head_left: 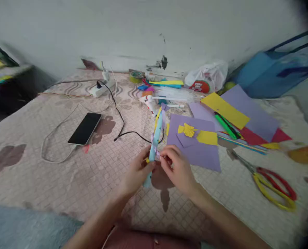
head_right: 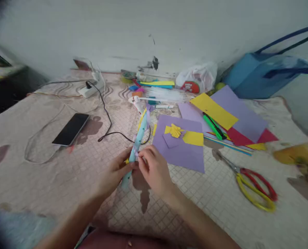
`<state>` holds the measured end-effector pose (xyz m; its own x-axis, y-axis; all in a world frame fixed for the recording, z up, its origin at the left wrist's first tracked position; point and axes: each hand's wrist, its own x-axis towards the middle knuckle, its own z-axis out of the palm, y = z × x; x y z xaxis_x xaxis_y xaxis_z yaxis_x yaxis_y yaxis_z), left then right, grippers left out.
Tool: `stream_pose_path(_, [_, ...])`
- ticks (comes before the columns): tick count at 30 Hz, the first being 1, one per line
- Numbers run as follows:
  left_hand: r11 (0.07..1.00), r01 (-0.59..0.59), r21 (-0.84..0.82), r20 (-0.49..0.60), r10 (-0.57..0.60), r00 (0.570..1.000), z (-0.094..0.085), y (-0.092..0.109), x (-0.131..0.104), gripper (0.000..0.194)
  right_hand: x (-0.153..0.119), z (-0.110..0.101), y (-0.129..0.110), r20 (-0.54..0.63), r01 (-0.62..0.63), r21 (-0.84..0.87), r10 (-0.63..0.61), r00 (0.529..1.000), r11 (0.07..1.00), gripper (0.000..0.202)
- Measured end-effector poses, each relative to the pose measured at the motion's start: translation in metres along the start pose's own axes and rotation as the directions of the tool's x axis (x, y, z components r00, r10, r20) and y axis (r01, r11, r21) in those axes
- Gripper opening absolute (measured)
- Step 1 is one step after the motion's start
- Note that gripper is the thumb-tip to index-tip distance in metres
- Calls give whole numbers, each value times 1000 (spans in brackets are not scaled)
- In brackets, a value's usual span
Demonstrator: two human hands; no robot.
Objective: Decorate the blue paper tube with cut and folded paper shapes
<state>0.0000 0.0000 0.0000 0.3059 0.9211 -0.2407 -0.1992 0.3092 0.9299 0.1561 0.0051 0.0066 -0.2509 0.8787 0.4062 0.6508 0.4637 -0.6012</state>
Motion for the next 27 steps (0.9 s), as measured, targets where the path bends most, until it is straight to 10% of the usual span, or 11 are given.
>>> stream_pose_path(7, [989, -38, -142, -53, 30, 998, 4, -3, 9, 50, 2, 4, -3, 23, 147, -165, -145, 989, 975, 13])
stream_pose_path(12, [972, 27, -235, -57, -42, 997, 4, 4, 10, 48, 8, 1, -4, 56, -113, 231, 103, 993, 966, 10])
stream_pose_path(17, [966, 46, -256, -121, -79, 989, 4, 13, 12, 48, 11, 1, 0, 450, -634, 619, 453, 770, 463, 19])
stream_pose_path(21, [962, 56, -266, -134, -95, 986, 3, 13, 14, 49, 10, 5, 4, 575, -695, 696, 440, 689, 180, 27])
stream_pose_path(27, [962, 75, -263, -99, -104, 990, 4, 12, 15, 48, 8, 6, 4, 450, -632, 617, 449, 772, 468, 21])
